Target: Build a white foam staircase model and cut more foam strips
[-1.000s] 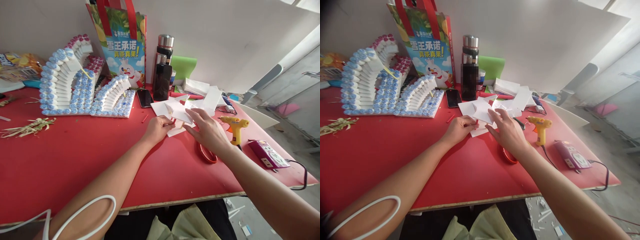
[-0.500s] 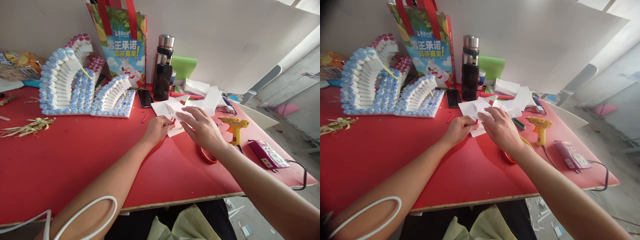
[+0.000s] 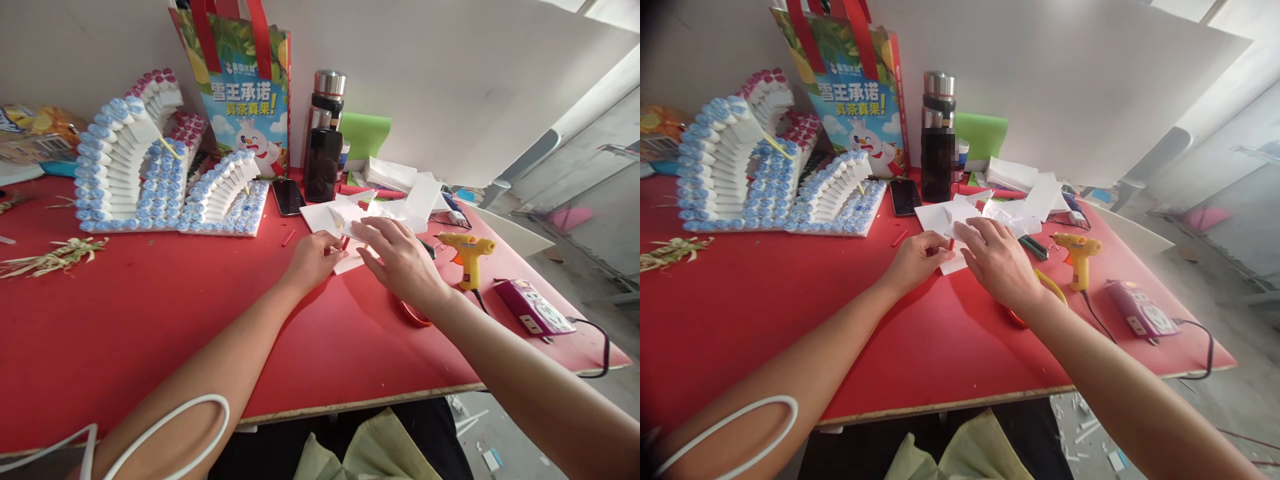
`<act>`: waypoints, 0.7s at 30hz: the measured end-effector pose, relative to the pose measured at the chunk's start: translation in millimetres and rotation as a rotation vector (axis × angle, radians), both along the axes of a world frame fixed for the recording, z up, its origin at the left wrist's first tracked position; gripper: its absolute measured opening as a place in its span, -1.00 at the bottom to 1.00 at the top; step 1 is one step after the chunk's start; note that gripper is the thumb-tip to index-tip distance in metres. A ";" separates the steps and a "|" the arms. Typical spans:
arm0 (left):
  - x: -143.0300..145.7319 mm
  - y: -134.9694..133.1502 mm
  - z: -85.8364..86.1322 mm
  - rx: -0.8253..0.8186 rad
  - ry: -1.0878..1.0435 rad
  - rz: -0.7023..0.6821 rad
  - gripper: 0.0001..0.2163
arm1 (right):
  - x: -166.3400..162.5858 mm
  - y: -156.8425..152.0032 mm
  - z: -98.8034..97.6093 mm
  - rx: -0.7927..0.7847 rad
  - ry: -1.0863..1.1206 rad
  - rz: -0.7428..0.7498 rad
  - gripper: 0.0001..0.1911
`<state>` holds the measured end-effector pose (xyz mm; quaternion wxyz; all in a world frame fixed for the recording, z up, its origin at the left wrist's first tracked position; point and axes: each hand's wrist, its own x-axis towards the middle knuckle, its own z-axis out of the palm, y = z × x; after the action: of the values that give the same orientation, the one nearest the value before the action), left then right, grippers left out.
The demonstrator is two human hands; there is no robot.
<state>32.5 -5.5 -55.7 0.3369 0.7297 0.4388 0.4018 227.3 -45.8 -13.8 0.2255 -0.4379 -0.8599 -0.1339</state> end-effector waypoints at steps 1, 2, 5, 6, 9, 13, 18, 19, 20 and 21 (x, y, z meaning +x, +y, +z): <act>0.0 0.0 0.0 -0.001 0.000 0.000 -0.92 | 0.2 0.2 0.3 0.003 0.000 -0.004 -0.55; 0.1 0.1 -0.1 -0.001 0.000 0.000 -0.92 | 0.3 0.6 0.6 0.006 -0.001 -0.008 -0.56; 0.9 0.2 0.0 0.002 -0.005 0.001 -0.91 | 0.8 2.8 1.9 0.005 0.004 -0.018 -0.57; 1.1 0.1 0.4 0.006 -0.011 0.002 -0.90 | 0.9 3.6 2.3 0.002 0.011 -0.019 -0.57; -0.3 0.1 2.6 0.029 -0.025 0.014 -0.86 | 1.3 5.7 2.8 -0.003 0.029 -0.017 -0.57; -6.6 1.8 6.3 0.036 -0.025 0.070 -0.78 | 2.8 6.1 1.6 0.004 0.023 -0.020 -0.59; -7.3 3.4 7.7 0.026 -0.047 0.066 -0.79 | 4.8 7.6 -0.5 0.012 0.018 -0.019 -0.58; -5.0 3.4 7.6 0.043 -0.049 0.062 -0.81 | 4.6 7.7 -0.3 0.008 0.017 -0.019 -0.58; -2.2 3.2 7.4 0.062 -0.048 0.056 -0.84 | 4.2 7.2 0.4 0.004 0.017 -0.020 -0.58; 0.8 3.0 7.1 0.079 -0.045 0.051 -0.87 | 3.8 5.7 1.7 -0.003 0.016 -0.025 -0.57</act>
<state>33.3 -2.4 -48.6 0.3071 0.7218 0.4334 0.4438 231.0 -40.1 -12.1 0.2303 -0.4499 -0.8527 -0.1319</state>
